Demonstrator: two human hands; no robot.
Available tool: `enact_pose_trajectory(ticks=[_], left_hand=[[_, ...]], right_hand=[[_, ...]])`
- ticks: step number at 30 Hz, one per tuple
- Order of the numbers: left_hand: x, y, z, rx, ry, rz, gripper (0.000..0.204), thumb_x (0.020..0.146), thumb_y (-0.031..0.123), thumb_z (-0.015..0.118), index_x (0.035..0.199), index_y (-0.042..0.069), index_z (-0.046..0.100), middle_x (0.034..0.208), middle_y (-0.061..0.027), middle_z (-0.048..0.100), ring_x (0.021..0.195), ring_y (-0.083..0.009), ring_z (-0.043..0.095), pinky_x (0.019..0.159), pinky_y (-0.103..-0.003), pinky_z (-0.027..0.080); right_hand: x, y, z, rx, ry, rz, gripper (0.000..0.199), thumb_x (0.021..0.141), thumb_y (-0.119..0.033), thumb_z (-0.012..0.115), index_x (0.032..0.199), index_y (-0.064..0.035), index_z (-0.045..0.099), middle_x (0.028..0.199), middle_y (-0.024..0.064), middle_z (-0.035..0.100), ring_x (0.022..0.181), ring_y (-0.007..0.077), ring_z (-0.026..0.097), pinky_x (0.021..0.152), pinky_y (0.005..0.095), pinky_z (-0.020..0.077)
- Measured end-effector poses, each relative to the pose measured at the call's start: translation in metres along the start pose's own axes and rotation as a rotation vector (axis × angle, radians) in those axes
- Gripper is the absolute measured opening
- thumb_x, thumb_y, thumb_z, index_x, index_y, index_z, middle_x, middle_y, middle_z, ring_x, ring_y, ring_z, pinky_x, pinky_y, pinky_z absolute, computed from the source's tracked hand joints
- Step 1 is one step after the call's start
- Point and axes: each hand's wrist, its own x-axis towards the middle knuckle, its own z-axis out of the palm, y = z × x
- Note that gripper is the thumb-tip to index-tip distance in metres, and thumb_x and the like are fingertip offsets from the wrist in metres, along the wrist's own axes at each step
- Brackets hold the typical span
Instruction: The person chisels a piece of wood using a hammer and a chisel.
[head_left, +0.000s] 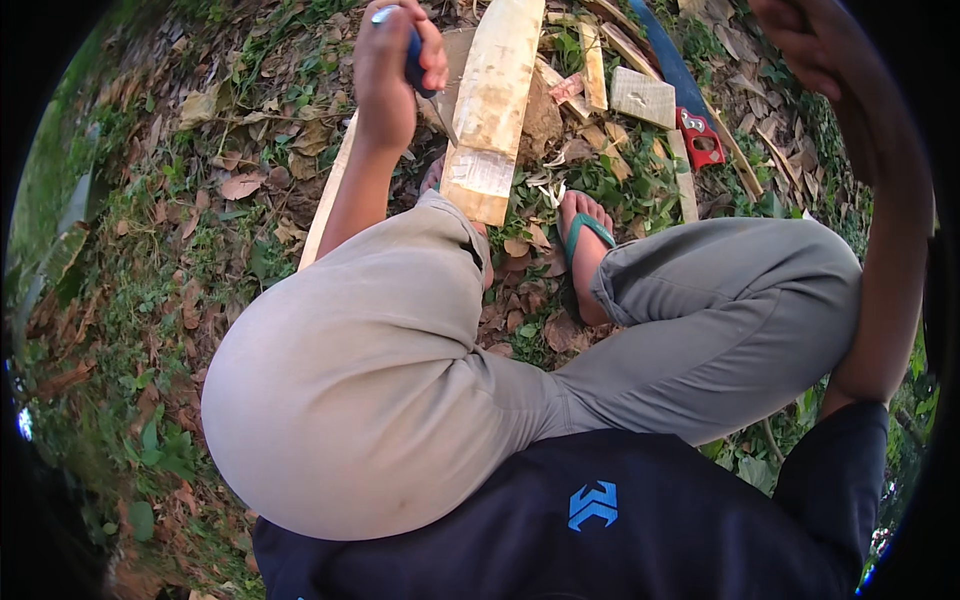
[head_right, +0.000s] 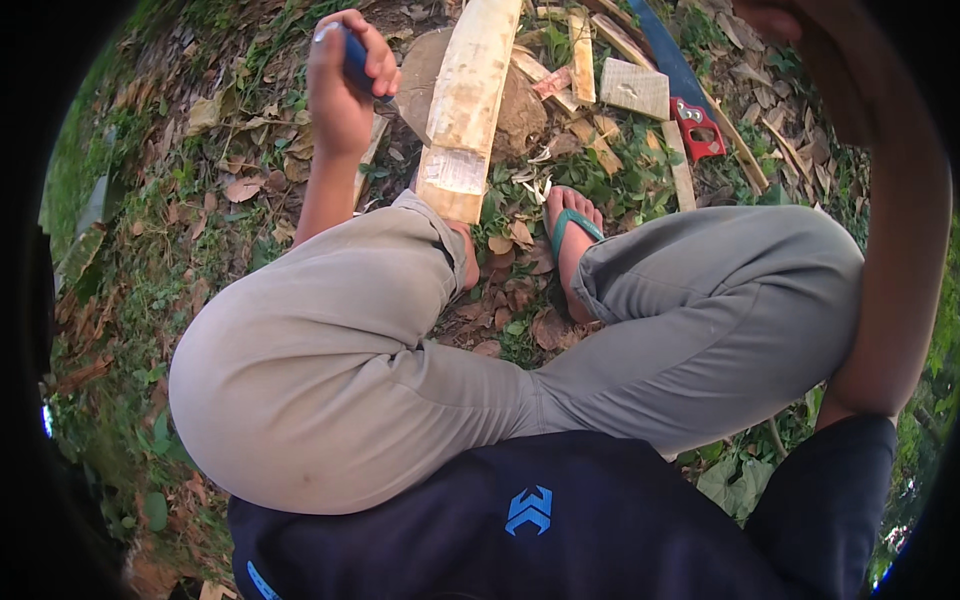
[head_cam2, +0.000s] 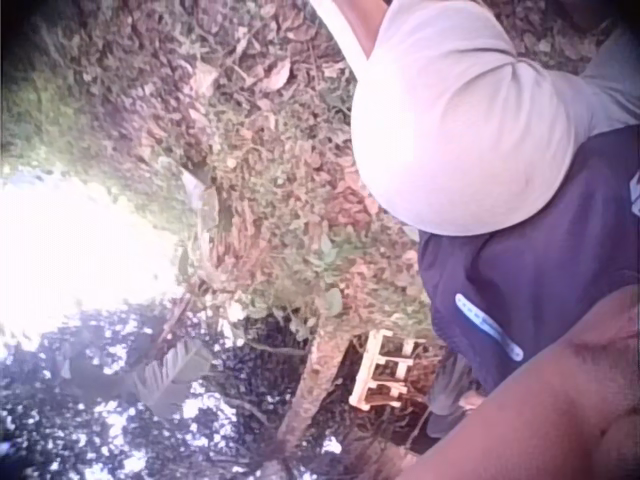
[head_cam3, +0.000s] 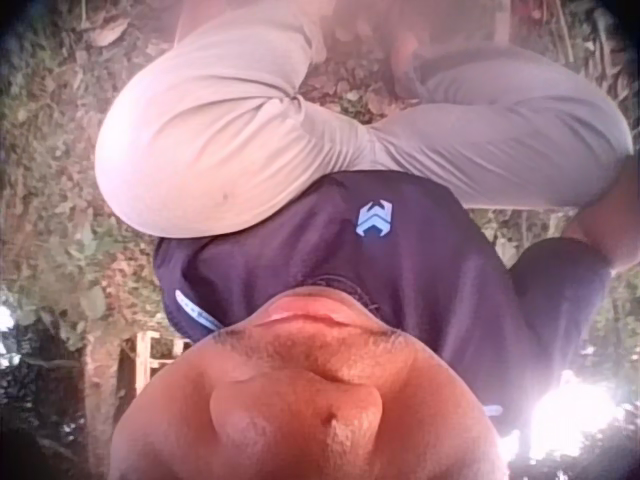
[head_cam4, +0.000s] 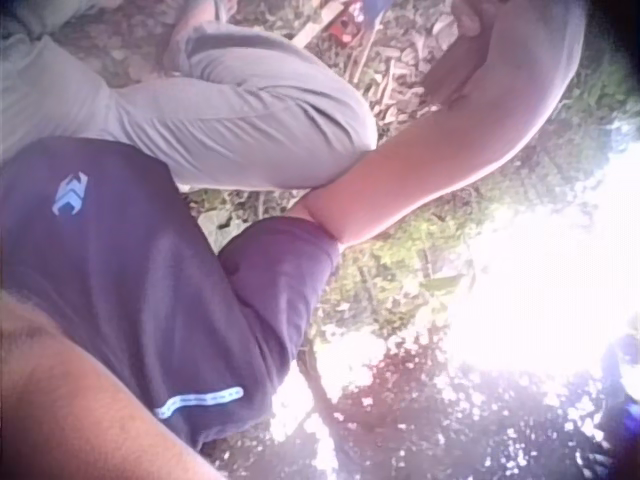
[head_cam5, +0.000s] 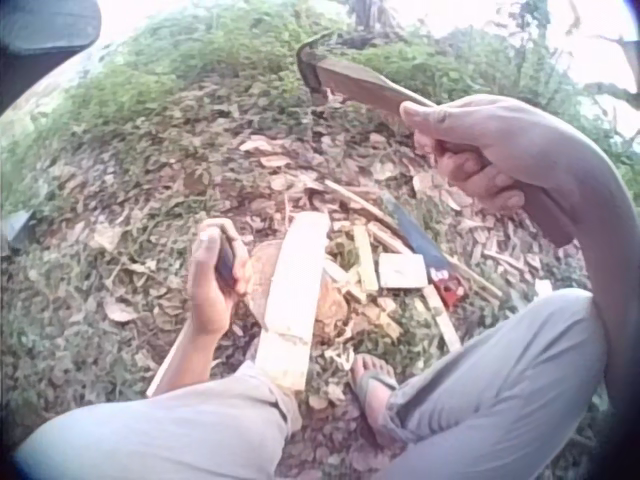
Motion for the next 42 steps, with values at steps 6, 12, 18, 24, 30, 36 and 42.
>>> enact_pose_trajectory(ticks=[6, 12, 18, 24, 30, 36, 42], left_hand=[[-0.001, 0.007, 0.022, 0.018, 0.120, 0.024, 0.039, 0.108, 0.041, 0.047, 0.121, 0.004, 0.052, 0.095, -0.0071, 0.057, 0.069, -0.0145, 0.059, 0.065, -0.027, 0.051], [-0.003, 0.013, 0.030, 0.245, -0.010, 0.129, 0.033, 0.108, 0.036, 0.051, 0.122, 0.006, 0.048, 0.094, -0.0087, 0.060, 0.072, -0.0147, 0.061, 0.064, -0.027, 0.050], [-0.006, 0.002, 0.031, 0.154, 0.042, 0.136, 0.035, 0.108, 0.040, 0.049, 0.124, 0.009, 0.047, 0.086, -0.0080, 0.057, 0.067, -0.0141, 0.055, 0.062, -0.027, 0.048], [-0.011, 0.006, 0.035, 0.033, 0.078, 0.087, 0.037, 0.108, 0.043, 0.047, 0.125, 0.011, 0.045, 0.084, -0.0066, 0.054, 0.066, -0.0138, 0.053, 0.061, -0.028, 0.048], [-0.006, -0.004, 0.036, 0.091, 0.077, 0.112, 0.036, 0.107, 0.044, 0.049, 0.122, 0.011, 0.045, 0.082, -0.0047, 0.053, 0.064, -0.0123, 0.052, 0.059, -0.026, 0.046], [0.000, -0.014, 0.035, 0.180, -0.127, 0.091, 0.031, 0.109, 0.039, 0.047, 0.120, 0.010, 0.045, 0.089, -0.0042, 0.051, 0.070, -0.0110, 0.050, 0.061, -0.027, 0.044], [0.002, -0.024, 0.031, 0.124, -0.139, 0.048, 0.029, 0.108, 0.037, 0.051, 0.118, 0.011, 0.045, 0.089, -0.0018, 0.049, 0.071, -0.0092, 0.047, 0.062, -0.025, 0.041]], right_hand=[[0.008, 0.013, -0.009, -0.033, -0.037, -0.003, 0.042, 0.104, -0.048, 0.056, 0.086, -0.0096, 0.052, 0.059, -0.0107, 0.037, 0.040, -0.0014, 0.032, 0.032, 0.0186, 0.0287], [0.006, 0.010, -0.008, -0.005, -0.035, 0.012, 0.041, 0.105, -0.046, 0.056, 0.086, -0.0098, 0.052, 0.058, -0.0111, 0.036, 0.040, -0.0013, 0.032, 0.032, 0.0188, 0.0275], [0.005, 0.011, -0.008, -0.002, -0.040, -0.005, 0.041, 0.104, -0.047, 0.058, 0.084, -0.0104, 0.052, 0.058, -0.0108, 0.037, 0.040, -0.0009, 0.032, 0.032, 0.0187, 0.0281], [0.012, 0.018, -0.011, -0.093, -0.017, -0.019, 0.043, 0.104, -0.047, 0.057, 0.084, -0.0096, 0.052, 0.058, -0.0102, 0.039, 0.040, -0.0010, 0.033, 0.032, 0.0184, 0.0283], [0.016, 0.023, -0.012, -0.103, -0.046, -0.098, 0.044, 0.105, -0.048, 0.055, 0.083, -0.0103, 0.052, 0.058, -0.0100, 0.039, 0.039, -0.0005, 0.033, 0.033, 0.0183, 0.0285], [0.010, 0.017, 0.002, -0.040, -0.044, -0.224, 0.041, 0.107, -0.046, 0.052, 0.096, -0.0068, 0.056, 0.059, -0.0087, 0.037, 0.041, 0.0009, 0.031, 0.034, 0.0206, 0.0285], [0.025, 0.028, -0.004, -0.269, -0.103, -0.343, 0.036, 0.108, -0.042, 0.051, 0.111, -0.0070, 0.058, 0.066, -0.0063, 0.043, 0.049, 0.0020, 0.039, 0.044, 0.0205, 0.0354]])
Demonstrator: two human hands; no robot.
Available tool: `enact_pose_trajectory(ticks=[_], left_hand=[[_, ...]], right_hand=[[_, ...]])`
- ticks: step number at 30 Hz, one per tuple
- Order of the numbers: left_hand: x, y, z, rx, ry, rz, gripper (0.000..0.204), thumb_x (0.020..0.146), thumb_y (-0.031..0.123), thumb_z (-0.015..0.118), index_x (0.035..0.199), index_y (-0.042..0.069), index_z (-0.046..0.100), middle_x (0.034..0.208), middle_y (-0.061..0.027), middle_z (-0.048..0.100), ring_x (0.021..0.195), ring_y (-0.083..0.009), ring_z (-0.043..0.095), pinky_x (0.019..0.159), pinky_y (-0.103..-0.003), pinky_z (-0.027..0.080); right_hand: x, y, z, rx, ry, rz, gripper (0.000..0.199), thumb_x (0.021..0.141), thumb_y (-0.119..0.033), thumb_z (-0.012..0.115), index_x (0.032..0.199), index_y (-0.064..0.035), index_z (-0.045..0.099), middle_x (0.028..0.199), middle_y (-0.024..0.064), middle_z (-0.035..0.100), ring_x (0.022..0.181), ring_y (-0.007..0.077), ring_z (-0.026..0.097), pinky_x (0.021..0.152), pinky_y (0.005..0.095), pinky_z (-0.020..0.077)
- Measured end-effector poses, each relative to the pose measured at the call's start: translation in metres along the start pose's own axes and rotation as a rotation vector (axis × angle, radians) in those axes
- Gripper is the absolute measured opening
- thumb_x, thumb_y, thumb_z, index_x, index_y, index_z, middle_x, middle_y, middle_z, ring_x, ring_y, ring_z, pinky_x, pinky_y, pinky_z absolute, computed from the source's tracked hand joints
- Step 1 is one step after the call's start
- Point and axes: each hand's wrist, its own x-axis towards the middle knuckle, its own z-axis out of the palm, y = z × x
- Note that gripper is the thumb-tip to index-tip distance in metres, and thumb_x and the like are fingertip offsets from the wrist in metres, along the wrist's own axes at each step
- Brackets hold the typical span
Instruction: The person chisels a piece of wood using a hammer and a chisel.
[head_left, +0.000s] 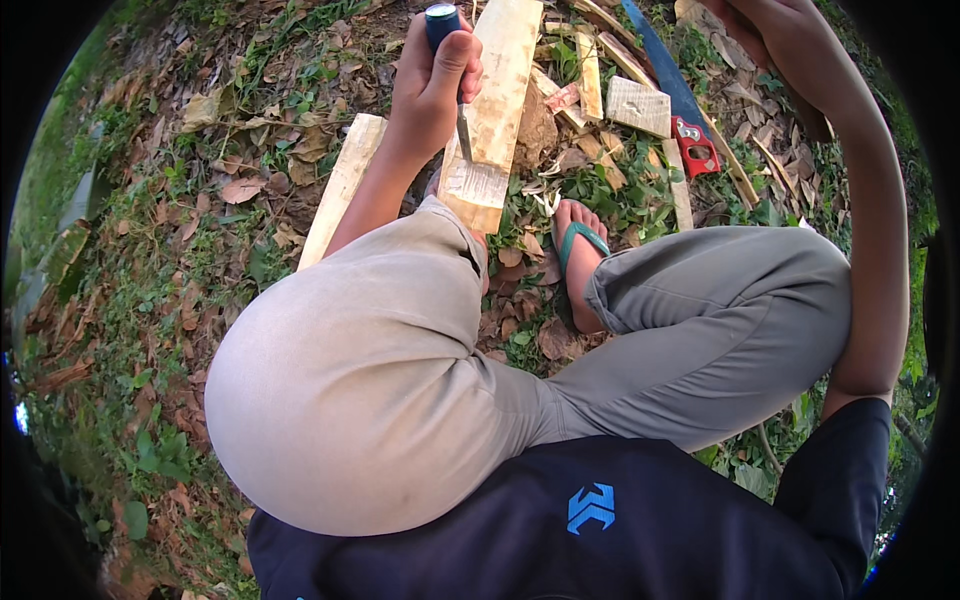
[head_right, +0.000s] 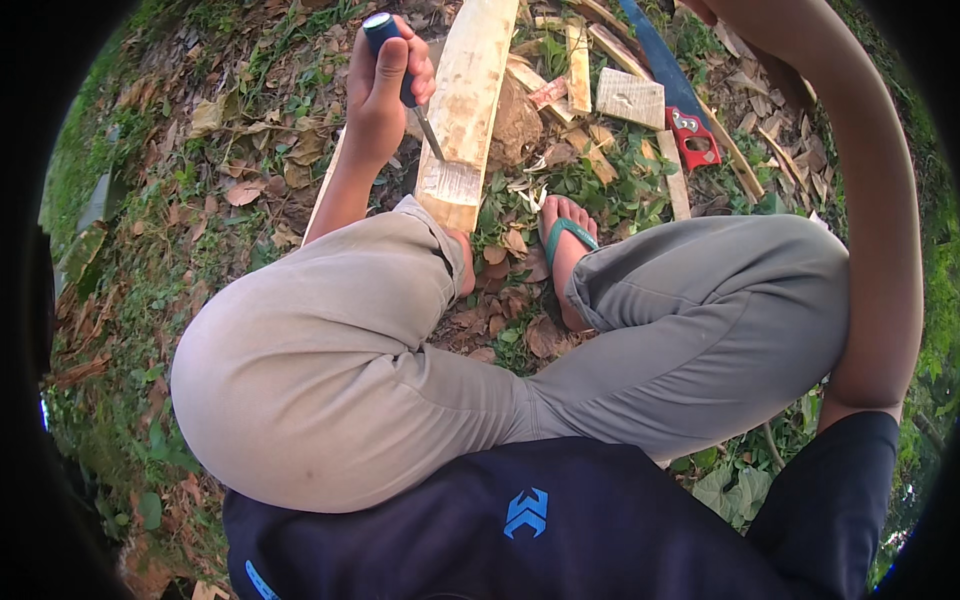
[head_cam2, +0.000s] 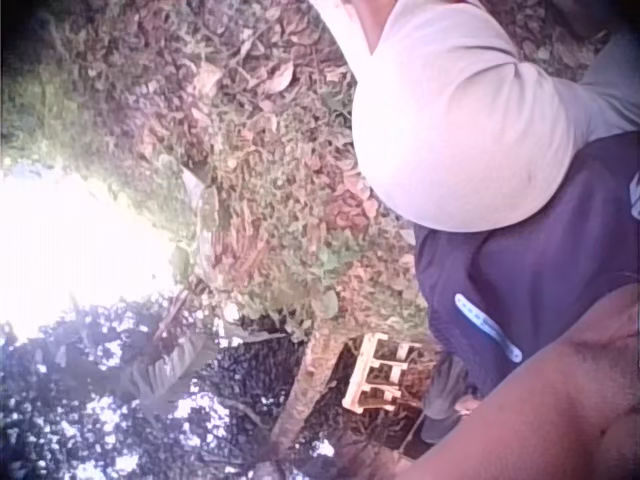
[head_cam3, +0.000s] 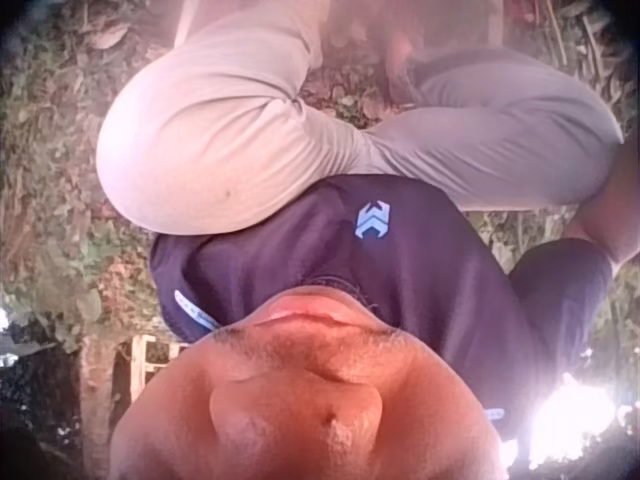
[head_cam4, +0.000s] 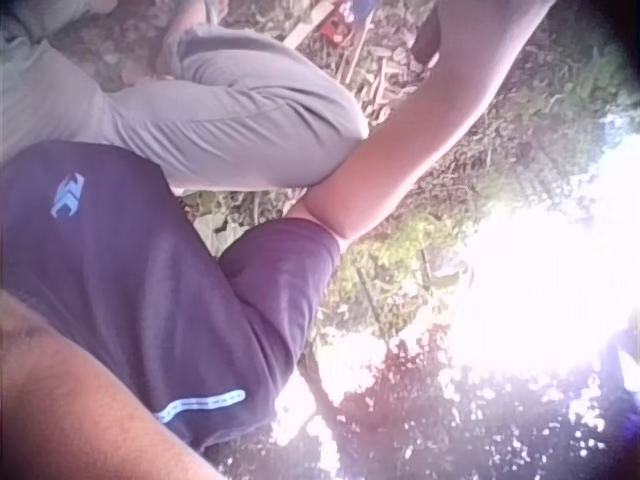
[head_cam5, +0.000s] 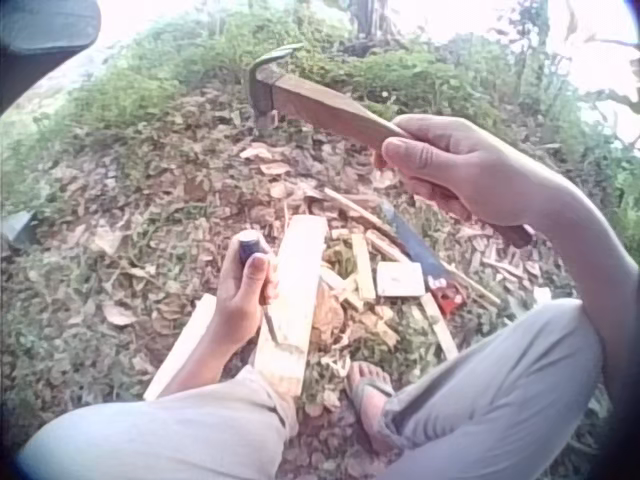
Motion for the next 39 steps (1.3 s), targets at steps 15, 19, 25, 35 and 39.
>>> enact_pose_trajectory(ticks=[15, 19, 25, 35, 39], left_hand=[[-0.013, -0.007, 0.013, 0.072, 0.022, -0.112, 0.029, 0.108, 0.037, 0.051, 0.117, 0.010, 0.044, 0.090, -0.0023, 0.048, 0.072, -0.0100, 0.047, 0.063, -0.027, 0.043], [-0.014, 0.002, 0.004, 0.073, 0.061, -0.111, 0.029, 0.109, 0.038, 0.050, 0.117, 0.010, 0.044, 0.090, -0.0025, 0.048, 0.071, -0.0103, 0.047, 0.063, -0.027, 0.043], [-0.007, 0.003, 0.003, 0.042, 0.056, -0.058, 0.029, 0.109, 0.037, 0.050, 0.117, 0.010, 0.044, 0.088, -0.0026, 0.048, 0.070, -0.0102, 0.047, 0.062, -0.027, 0.043], [0.014, 0.010, 0.017, 0.070, 0.252, -0.100, 0.025, 0.108, 0.036, 0.051, 0.108, 0.012, 0.044, 0.079, 0.0003, 0.050, 0.059, -0.0077, 0.048, 0.052, -0.023, 0.042], [0.009, 0.015, 0.012, 0.007, 0.312, -0.097, 0.024, 0.108, 0.035, 0.051, 0.109, 0.012, 0.045, 0.081, 0.0004, 0.050, 0.060, -0.0081, 0.049, 0.052, -0.023, 0.041]], right_hand=[[0.069, 0.067, 0.055, -0.237, 0.031, -0.041, 0.053, 0.094, -0.047, 0.068, 0.083, 0.0046, 0.062, 0.074, 0.0185, 0.063, 0.069, 0.0261, 0.060, 0.067, 0.0438, 0.0462], [0.125, 0.071, 0.095, -0.229, 0.047, -0.107, 0.059, 0.076, -0.048, 0.085, 0.076, 0.0063, 0.060, 0.070, 0.0197, 0.065, 0.069, 0.0321, 0.067, 0.067, 0.0469, 0.0490], [0.161, 0.107, 0.145, 0.038, 0.123, 0.017, 0.054, 0.068, -0.039, 0.092, 0.089, 0.0014, 0.062, 0.085, 0.0189, 0.069, 0.082, 0.0332, 0.069, 0.076, 0.0436, 0.0542], [0.185, 0.174, 0.182, -0.194, -0.233, 0.067, 0.060, 0.081, -0.038, 0.082, 0.115, 0.0055, 0.060, 0.113, 0.0248, 0.067, 0.108, 0.0386, 0.064, 0.092, 0.0474, 0.0501], [0.192, 0.169, 0.191, -0.194, -0.220, 0.013, 0.059, 0.083, -0.040, 0.081, 0.114, 0.0068, 0.062, 0.110, 0.0255, 0.069, 0.105, 0.0384, 0.067, 0.088, 0.0464, 0.0522]])
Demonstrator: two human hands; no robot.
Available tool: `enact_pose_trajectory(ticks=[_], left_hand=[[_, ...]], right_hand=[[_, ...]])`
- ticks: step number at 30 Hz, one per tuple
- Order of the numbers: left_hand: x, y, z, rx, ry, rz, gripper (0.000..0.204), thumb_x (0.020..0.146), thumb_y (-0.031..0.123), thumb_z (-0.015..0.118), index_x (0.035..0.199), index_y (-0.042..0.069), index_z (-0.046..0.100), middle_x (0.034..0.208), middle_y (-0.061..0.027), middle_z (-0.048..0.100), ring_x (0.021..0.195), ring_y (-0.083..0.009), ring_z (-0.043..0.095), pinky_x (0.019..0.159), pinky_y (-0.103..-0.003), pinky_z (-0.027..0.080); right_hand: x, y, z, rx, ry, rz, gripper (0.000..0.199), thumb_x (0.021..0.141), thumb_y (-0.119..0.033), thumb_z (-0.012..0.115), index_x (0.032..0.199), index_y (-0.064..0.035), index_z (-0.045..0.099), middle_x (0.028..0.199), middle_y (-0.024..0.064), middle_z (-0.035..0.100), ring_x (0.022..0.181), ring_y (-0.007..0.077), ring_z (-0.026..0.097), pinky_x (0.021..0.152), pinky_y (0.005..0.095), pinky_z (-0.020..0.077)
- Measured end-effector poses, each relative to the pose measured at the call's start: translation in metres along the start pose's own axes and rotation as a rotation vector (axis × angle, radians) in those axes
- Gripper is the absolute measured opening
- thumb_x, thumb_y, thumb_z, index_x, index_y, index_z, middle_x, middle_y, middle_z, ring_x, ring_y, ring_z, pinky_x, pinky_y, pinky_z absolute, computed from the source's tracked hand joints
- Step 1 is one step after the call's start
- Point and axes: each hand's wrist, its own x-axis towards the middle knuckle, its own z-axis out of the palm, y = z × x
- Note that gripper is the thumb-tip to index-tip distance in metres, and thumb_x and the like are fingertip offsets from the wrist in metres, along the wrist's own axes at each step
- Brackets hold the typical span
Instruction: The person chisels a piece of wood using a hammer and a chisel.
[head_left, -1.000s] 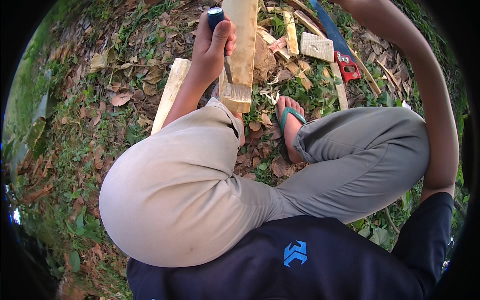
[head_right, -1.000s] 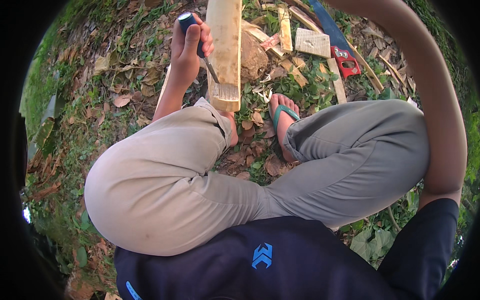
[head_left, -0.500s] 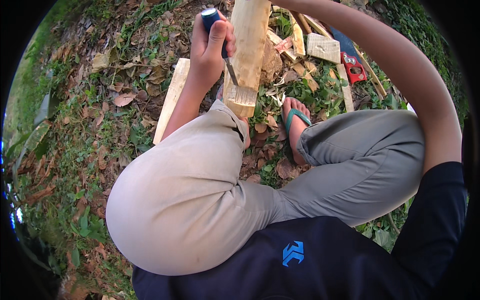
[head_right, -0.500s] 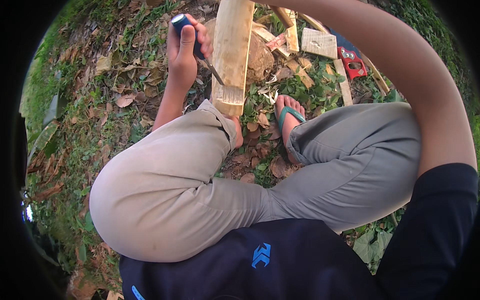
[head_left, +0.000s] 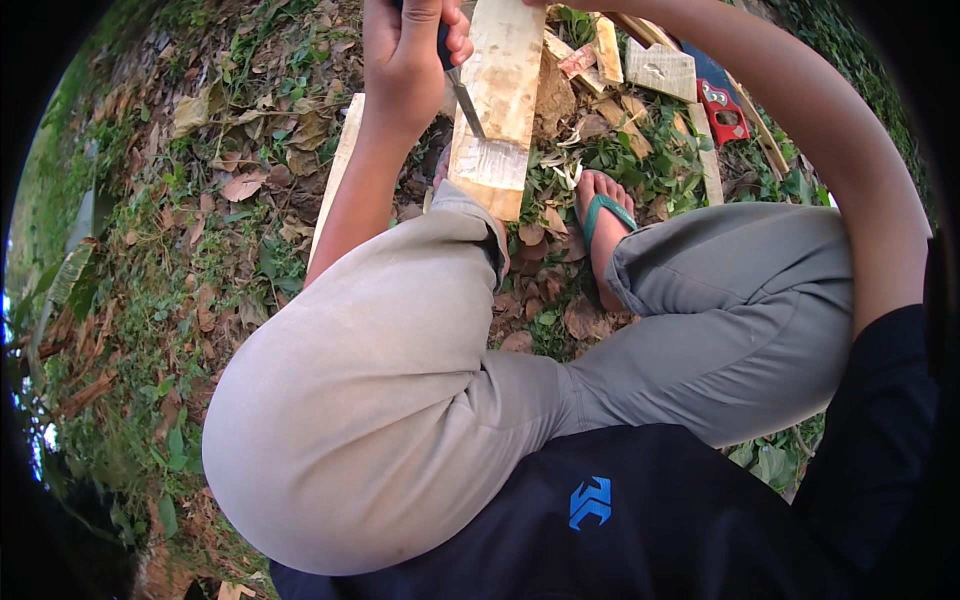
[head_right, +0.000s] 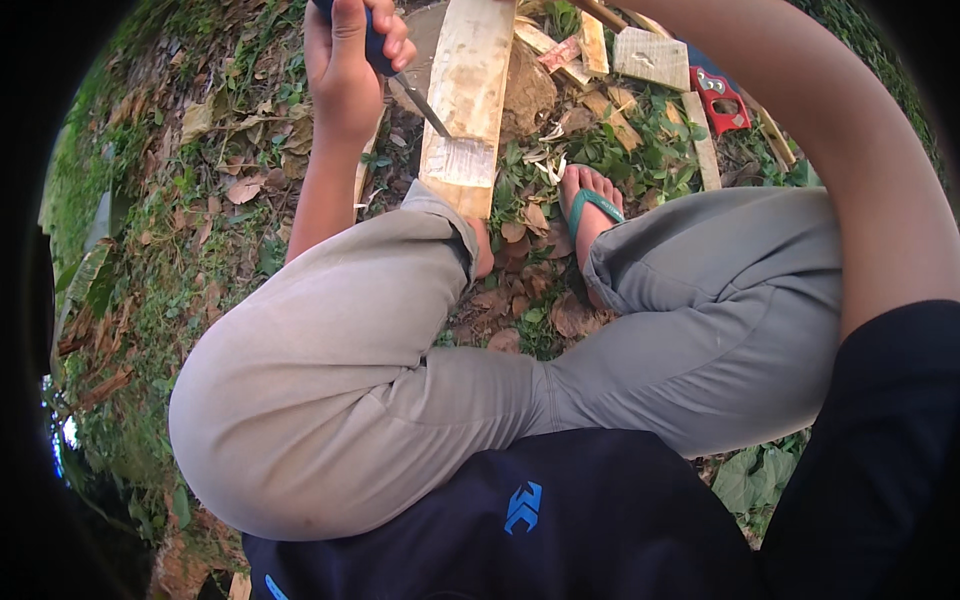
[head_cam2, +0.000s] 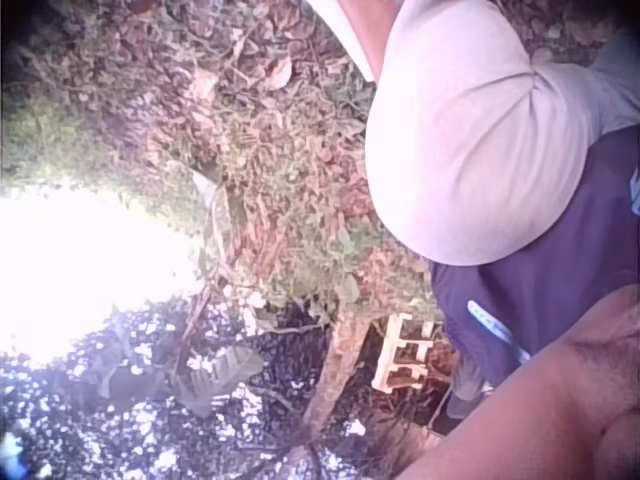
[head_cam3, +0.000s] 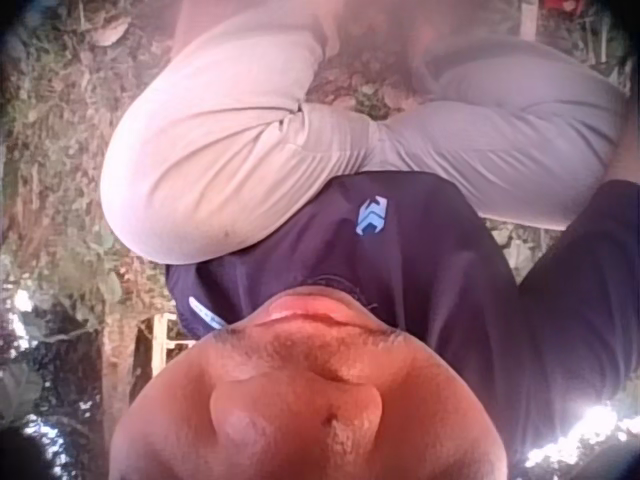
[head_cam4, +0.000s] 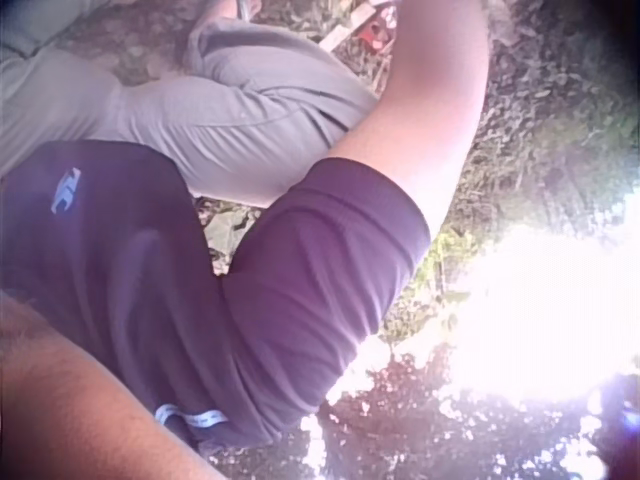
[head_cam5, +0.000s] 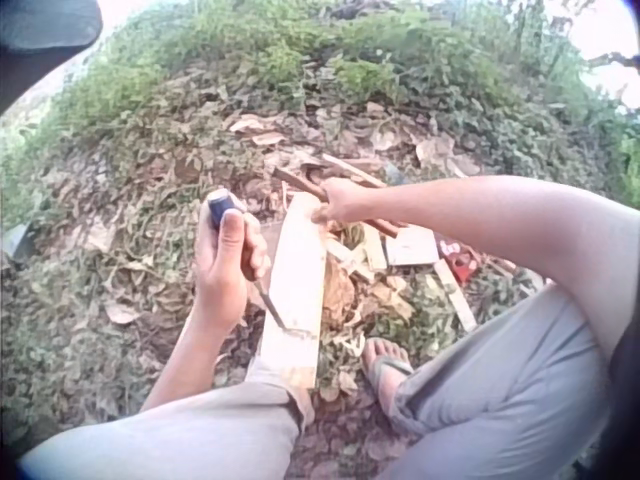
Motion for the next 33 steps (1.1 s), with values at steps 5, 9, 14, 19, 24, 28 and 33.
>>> enact_pose_trajectory(ticks=[5, 9, 14, 19, 24, 28, 33], left_hand=[[0.000, -0.013, -0.005, -0.040, -0.089, 0.009, 0.024, 0.108, 0.035, 0.052, 0.109, 0.012, 0.045, 0.083, -0.0001, 0.051, 0.060, -0.0085, 0.049, 0.052, -0.023, 0.042], [-0.005, -0.011, -0.006, -0.057, -0.126, -0.038, 0.025, 0.108, 0.036, 0.052, 0.108, 0.012, 0.045, 0.084, -0.0005, 0.051, 0.061, -0.0088, 0.049, 0.051, -0.024, 0.042], [-0.020, -0.004, 0.000, -0.069, -0.075, -0.188, 0.024, 0.108, 0.036, 0.051, 0.109, 0.013, 0.044, 0.084, -0.0007, 0.048, 0.060, -0.0094, 0.048, 0.050, -0.024, 0.041], [-0.019, -0.004, -0.002, -0.067, -0.043, -0.156, 0.021, 0.109, 0.034, 0.050, 0.110, 0.014, 0.043, 0.085, -0.0006, 0.048, 0.060, -0.0093, 0.048, 0.050, -0.024, 0.041], [-0.020, -0.003, -0.007, -0.031, -0.059, -0.155, 0.024, 0.107, 0.035, 0.055, 0.107, 0.013, 0.043, 0.080, -0.0002, 0.048, 0.057, -0.0089, 0.049, 0.049, -0.023, 0.040], [-0.022, -0.013, 0.002, 0.051, -0.114, -0.153, 0.025, 0.107, 0.036, 0.054, 0.110, 0.013, 0.044, 0.078, 0.0016, 0.048, 0.056, -0.0068, 0.048, 0.048, -0.022, 0.039], [-0.025, -0.015, 0.001, -0.083, -0.121, -0.223, 0.028, 0.107, 0.039, 0.054, 0.113, 0.014, 0.043, 0.077, 0.0029, 0.048, 0.056, -0.0049, 0.046, 0.048, -0.022, 0.039]], right_hand=[[0.002, 0.022, 0.006, -0.085, 0.147, -0.105, 0.059, 0.080, -0.042, 0.082, 0.106, 0.0084, 0.066, 0.098, 0.0229, 0.072, 0.094, 0.0378, 0.070, 0.081, 0.0453, 0.0542], [-0.004, -0.003, 0.010, -0.073, -0.003, -0.057, 0.053, 0.076, -0.043, 0.083, 0.095, 0.0041, 0.070, 0.092, 0.0235, 0.073, 0.091, 0.0367, 0.071, 0.079, 0.0456, 0.0551], [-0.006, -0.010, 0.016, -0.184, 0.000, -0.148, 0.053, 0.074, -0.045, 0.084, 0.095, 0.0026, 0.072, 0.088, 0.0233, 0.073, 0.086, 0.0372, 0.072, 0.076, 0.0462, 0.0553], [-0.005, -0.012, 0.009, -0.232, -0.050, -0.178, 0.057, 0.082, -0.050, 0.078, 0.098, 0.0036, 0.072, 0.089, 0.0236, 0.072, 0.089, 0.0370, 0.071, 0.079, 0.0464, 0.0542], [-0.037, -0.051, -0.024, -0.137, -0.071, -0.001, 0.064, 0.091, -0.057, 0.069, 0.102, 0.0055, 0.069, 0.089, 0.0224, 0.071, 0.086, 0.0365, 0.069, 0.078, 0.0453, 0.0534], [-0.115, -0.088, -0.087, 0.272, -0.045, 0.137, 0.060, 0.099, -0.055, 0.061, 0.103, 0.0042, 0.067, 0.076, 0.0124, 0.066, 0.065, 0.0203, 0.065, 0.060, 0.0363, 0.0519], [-0.219, -0.170, -0.161, 0.669, -0.089, 0.349, 0.037, 0.107, -0.042, 0.055, 0.098, -0.0058, 0.057, 0.063, -0.0037, 0.045, 0.048, 0.0068, 0.041, 0.044, 0.0260, 0.0384]])
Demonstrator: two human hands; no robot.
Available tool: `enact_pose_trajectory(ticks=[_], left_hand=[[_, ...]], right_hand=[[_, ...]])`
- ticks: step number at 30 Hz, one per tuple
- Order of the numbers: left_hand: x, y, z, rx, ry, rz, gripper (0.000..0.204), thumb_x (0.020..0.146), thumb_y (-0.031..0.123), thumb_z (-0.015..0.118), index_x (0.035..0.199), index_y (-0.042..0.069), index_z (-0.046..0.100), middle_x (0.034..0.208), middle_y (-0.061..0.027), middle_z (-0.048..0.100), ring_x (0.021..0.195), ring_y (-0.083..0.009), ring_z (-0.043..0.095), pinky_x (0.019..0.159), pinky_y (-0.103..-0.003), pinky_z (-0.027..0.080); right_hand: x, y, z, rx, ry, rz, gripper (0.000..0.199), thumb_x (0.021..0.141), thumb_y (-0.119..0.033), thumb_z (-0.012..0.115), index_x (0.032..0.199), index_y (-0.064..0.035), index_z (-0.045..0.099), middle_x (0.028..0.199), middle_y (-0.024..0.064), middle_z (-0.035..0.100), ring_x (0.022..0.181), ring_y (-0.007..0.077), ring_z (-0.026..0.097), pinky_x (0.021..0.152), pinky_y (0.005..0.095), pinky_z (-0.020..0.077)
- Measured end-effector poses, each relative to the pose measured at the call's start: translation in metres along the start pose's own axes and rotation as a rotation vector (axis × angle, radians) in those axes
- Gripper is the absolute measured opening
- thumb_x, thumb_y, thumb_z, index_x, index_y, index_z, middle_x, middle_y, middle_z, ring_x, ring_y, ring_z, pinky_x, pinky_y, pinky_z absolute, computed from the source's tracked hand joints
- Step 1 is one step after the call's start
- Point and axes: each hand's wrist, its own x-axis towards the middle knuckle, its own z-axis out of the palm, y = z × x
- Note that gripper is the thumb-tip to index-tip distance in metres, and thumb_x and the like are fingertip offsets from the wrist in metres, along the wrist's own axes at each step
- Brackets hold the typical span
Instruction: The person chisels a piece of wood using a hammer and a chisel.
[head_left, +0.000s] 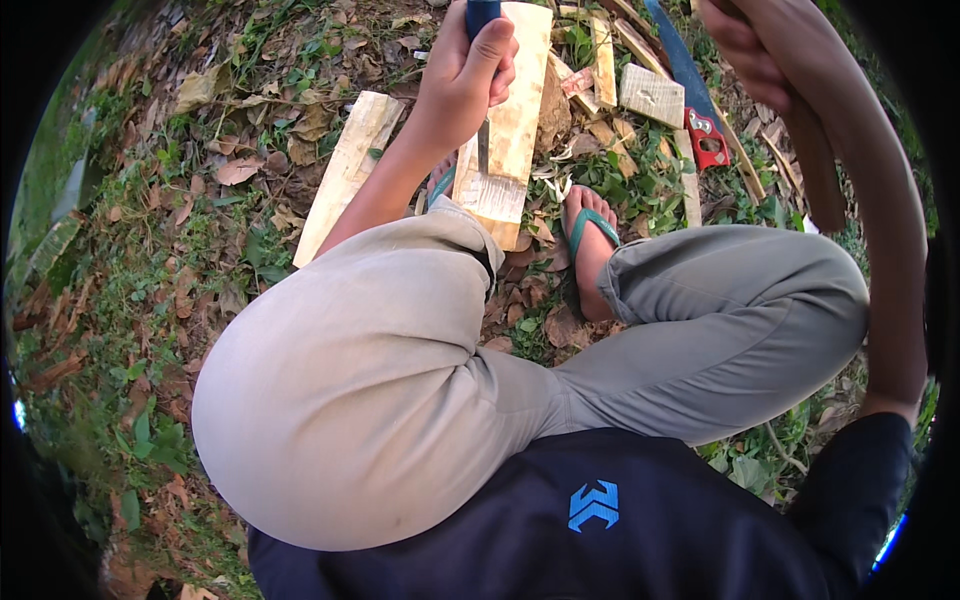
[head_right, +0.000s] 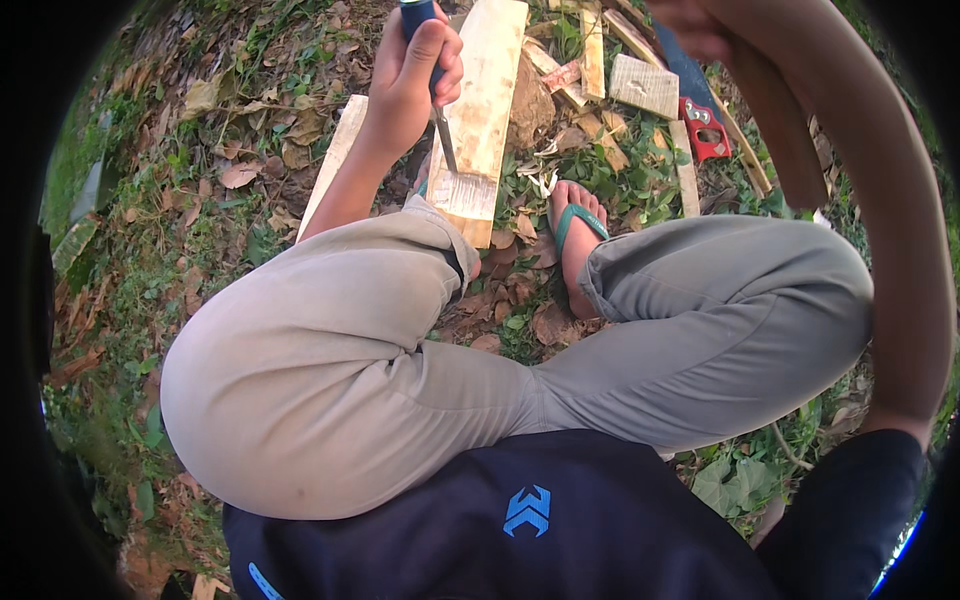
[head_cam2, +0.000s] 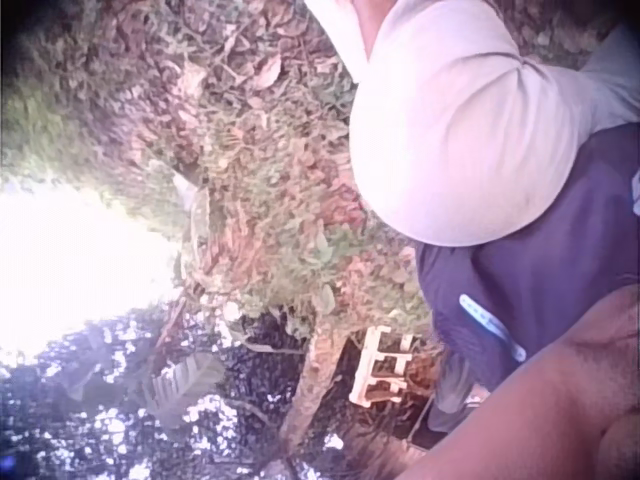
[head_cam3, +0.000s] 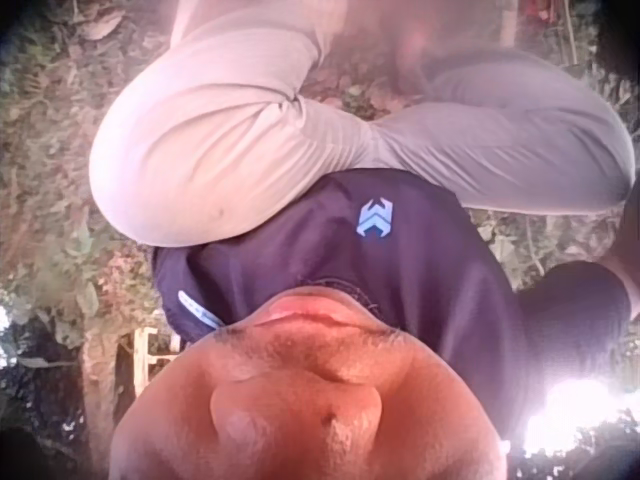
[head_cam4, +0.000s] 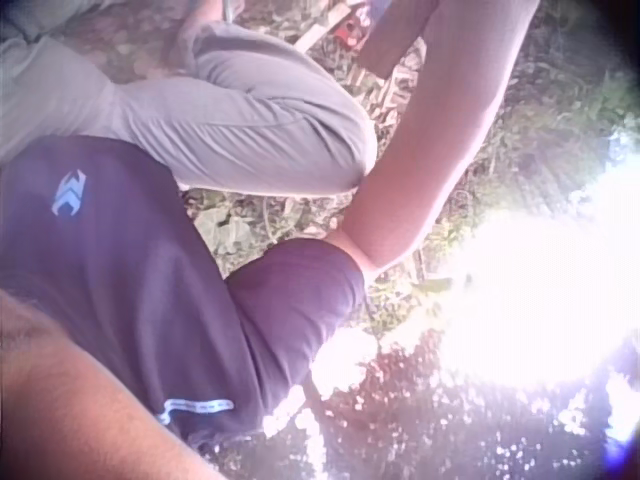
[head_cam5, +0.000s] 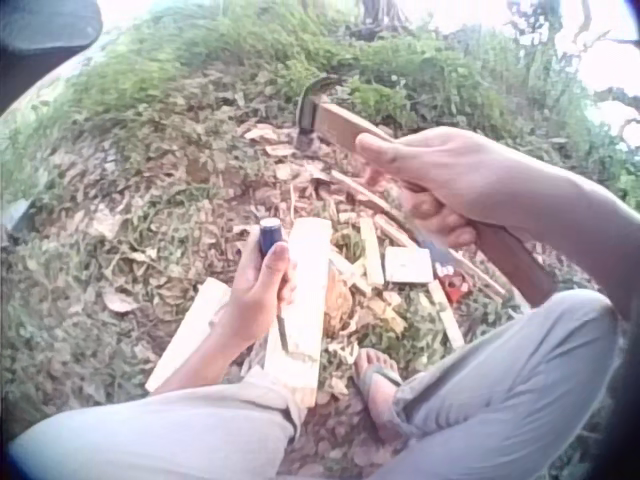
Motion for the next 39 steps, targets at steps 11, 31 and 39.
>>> enact_pose_trajectory(ticks=[11, 31, 39], left_hand=[[0.015, -0.007, 0.008, 0.135, -0.098, 0.110, 0.029, 0.108, 0.038, 0.053, 0.113, 0.011, 0.047, 0.081, 0.0044, 0.046, 0.059, -0.0037, 0.041, 0.051, -0.020, 0.036], [-0.002, -0.002, -0.069, 0.133, 0.024, 0.016, 0.028, 0.106, 0.036, 0.057, 0.111, 0.010, 0.049, 0.079, 0.0048, 0.042, 0.060, -0.0026, 0.041, 0.051, -0.020, 0.034], [0.002, 0.012, -0.004, 0.085, -0.111, 0.018, 0.030, 0.105, 0.036, 0.058, 0.097, 0.008, 0.051, 0.078, 0.0013, 0.047, 0.059, -0.0062, 0.046, 0.050, -0.023, 0.037]], right_hand=[[-0.030, 0.031, -0.039, -0.440, 0.500, -0.221, 0.040, 0.108, -0.040, 0.051, 0.093, -0.0050, 0.062, 0.066, -0.0057, 0.048, 0.054, 0.0048, 0.041, 0.049, 0.0245, 0.0345], [0.047, 0.018, -0.017, -0.677, 0.048, -0.410, 0.054, 0.097, -0.057, 0.055, 0.124, -0.0120, 0.070, 0.114, 0.0126, 0.068, 0.108, 0.0245, 0.066, 0.089, 0.0399, 0.0527], [0.013, 0.023, -0.024, -0.369, 0.391, -0.224, 0.047, 0.104, -0.046, 0.058, 0.079, -0.0071, 0.064, 0.058, -0.0066, 0.047, 0.047, 0.0042, 0.039, 0.046, 0.0248, 0.0313]])
